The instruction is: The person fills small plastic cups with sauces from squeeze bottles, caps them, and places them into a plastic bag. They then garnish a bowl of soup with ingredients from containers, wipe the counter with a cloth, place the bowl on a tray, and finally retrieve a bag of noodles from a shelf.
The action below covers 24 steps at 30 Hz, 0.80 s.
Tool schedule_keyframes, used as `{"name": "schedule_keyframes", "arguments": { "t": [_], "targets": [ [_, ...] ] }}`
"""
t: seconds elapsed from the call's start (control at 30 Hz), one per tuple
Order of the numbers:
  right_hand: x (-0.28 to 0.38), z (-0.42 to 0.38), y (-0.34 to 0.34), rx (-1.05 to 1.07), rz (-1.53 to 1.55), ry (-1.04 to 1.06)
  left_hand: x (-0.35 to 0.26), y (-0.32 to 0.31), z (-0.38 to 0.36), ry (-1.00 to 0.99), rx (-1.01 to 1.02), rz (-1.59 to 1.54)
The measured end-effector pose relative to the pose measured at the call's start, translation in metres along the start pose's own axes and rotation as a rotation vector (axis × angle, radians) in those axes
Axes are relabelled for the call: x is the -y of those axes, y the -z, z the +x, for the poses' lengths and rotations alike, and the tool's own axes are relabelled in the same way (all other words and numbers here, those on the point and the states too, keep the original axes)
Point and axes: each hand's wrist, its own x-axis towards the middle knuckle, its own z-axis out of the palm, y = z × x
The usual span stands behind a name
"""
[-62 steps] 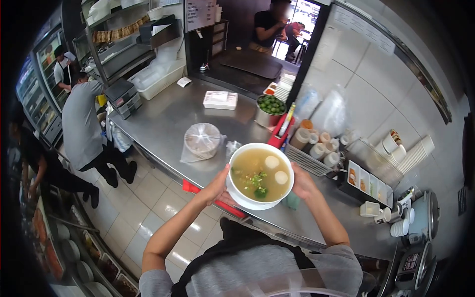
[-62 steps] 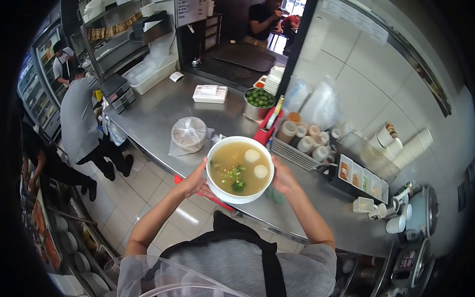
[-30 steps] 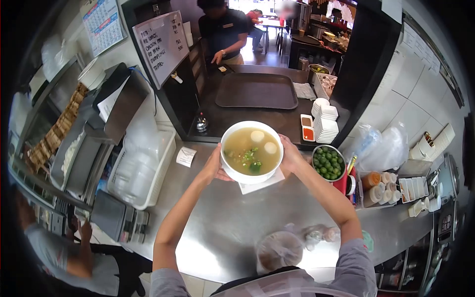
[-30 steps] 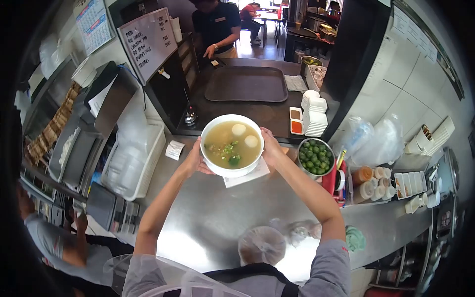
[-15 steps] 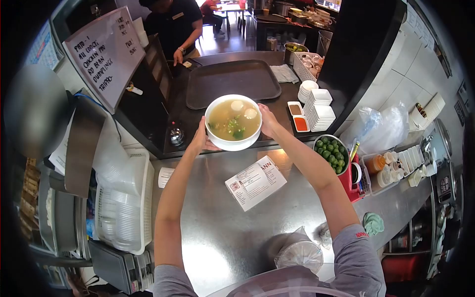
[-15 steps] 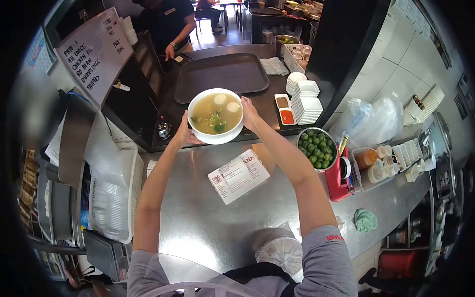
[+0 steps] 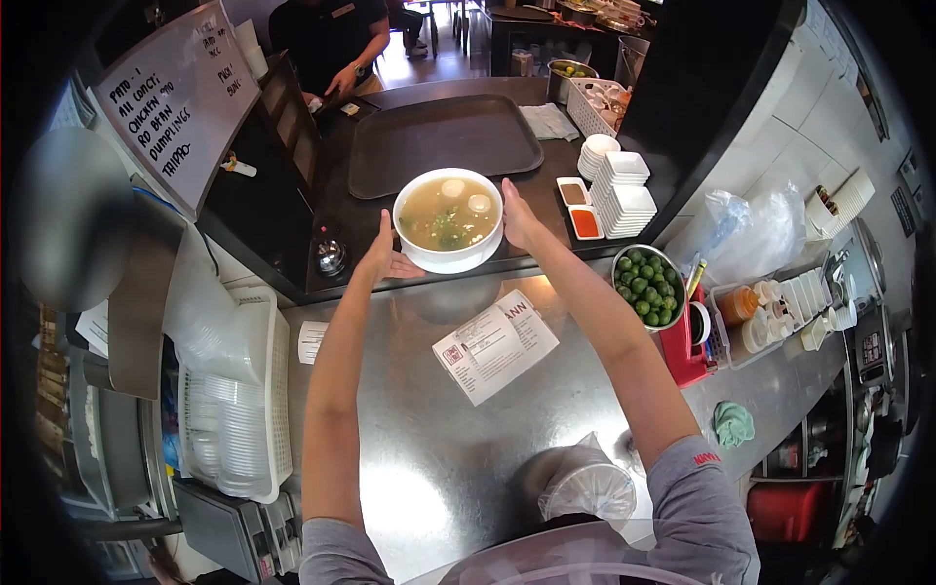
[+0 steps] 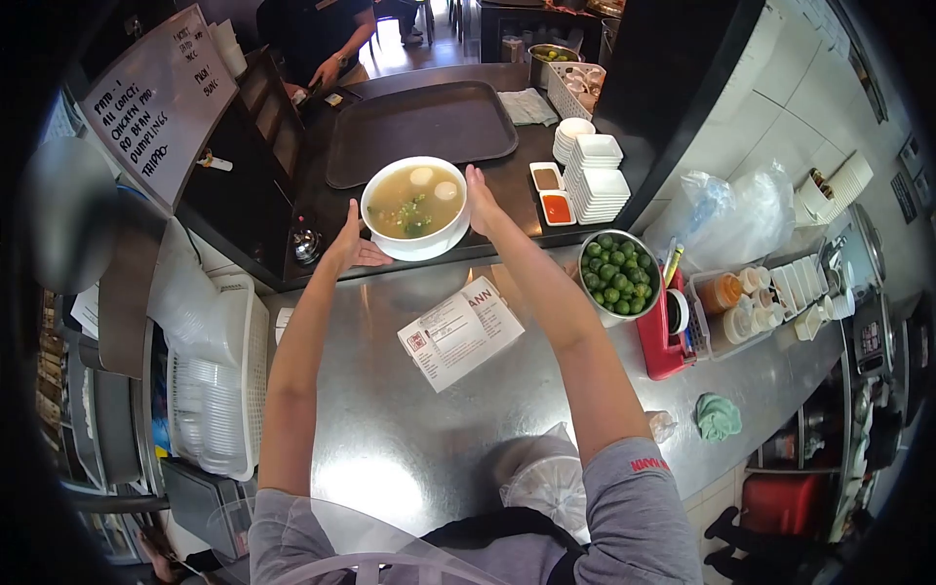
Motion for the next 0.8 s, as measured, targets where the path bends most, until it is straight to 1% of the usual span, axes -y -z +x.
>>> {"name": "schedule_keyframes", "arguments": {
  "t": [0.07, 0.1, 0.13, 0.17, 0.2, 0.23, 0.27, 0.3, 0.33, 0.4, 0.43, 0.47, 0.5, 0.53, 0.6, 0.63, 0.7, 0.73, 0.8],
  "targets": [
    [0.039, -0.054, -0.02, -0.054, -0.103, 0.025, -0.011, 0.002, -0.017, 0.026, -0.066, 0.099],
    [0.057, -0.086, -0.027, -0.001, -0.068, -0.018, -0.012, 0.01, -0.02, 0.039, -0.082, 0.153],
    [0.072, -0.117, -0.029, 0.08, -0.013, -0.011, -0.014, 0.014, -0.021, -0.028, -0.221, 0.255],
    [0.08, -0.138, -0.015, 0.177, -0.083, -0.046, -0.022, 0.02, -0.025, -0.044, -0.218, 0.388],
    [0.094, -0.174, -0.005, 0.266, -0.106, 0.029, -0.024, 0.02, -0.043, -0.095, -0.186, 0.423],
    [0.105, -0.209, 0.011, 0.301, -0.129, 0.095, -0.027, 0.019, -0.063, -0.147, -0.154, 0.456],
    [0.12, -0.249, 0.032, 0.409, -0.173, 0.207, -0.03, 0.017, -0.082, -0.2, -0.124, 0.488],
    [0.14, -0.296, 0.055, 0.502, -0.221, 0.311, -0.034, -0.007, -0.126, -0.303, -0.176, 0.54],
    [0.15, -0.335, 0.083, 0.561, -0.266, 0.389, -0.035, -0.02, -0.163, -0.348, -0.171, 0.558],
    [0.152, -0.404, 0.14, 0.432, -0.268, 0.454, -0.026, -0.041, -0.23, -0.452, -0.08, 0.566],
    [0.146, -0.431, 0.171, 0.26, -0.311, 0.422, -0.015, -0.049, -0.264, -0.566, 0.041, 0.594],
    [0.13, -0.456, 0.203, 0.098, -0.354, 0.397, -0.005, -0.053, -0.294, -0.627, 0.215, 0.666],
    [0.114, -0.473, 0.229, -0.106, -0.44, 0.314, 0.004, -0.065, -0.324, -0.573, 0.277, 0.665],
    [0.092, -0.485, 0.254, -0.302, -0.52, 0.227, 0.019, -0.074, -0.345, -0.567, 0.377, 0.647],
    [0.013, -0.484, 0.329, -0.571, -0.847, 0.128, 0.045, -0.097, -0.379, -0.541, 0.562, 0.633],
    [-0.015, -0.486, 0.335, -0.9, -1.24, 0.138, 0.054, -0.114, -0.39, -0.524, 0.653, 0.639],
    [-0.06, -0.498, 0.343, -1.182, -1.595, 0.099, 0.063, -0.161, -0.408, -0.538, 0.77, 0.667],
    [-0.071, -0.502, 0.357, -1.131, -1.562, 0.065, 0.069, -0.187, -0.417, -0.547, 0.824, 0.678],
    [-0.077, -0.508, 0.383, -0.961, -1.408, 0.066, 0.093, -0.241, -0.419, -0.541, 0.833, 0.496]
  ]
}}
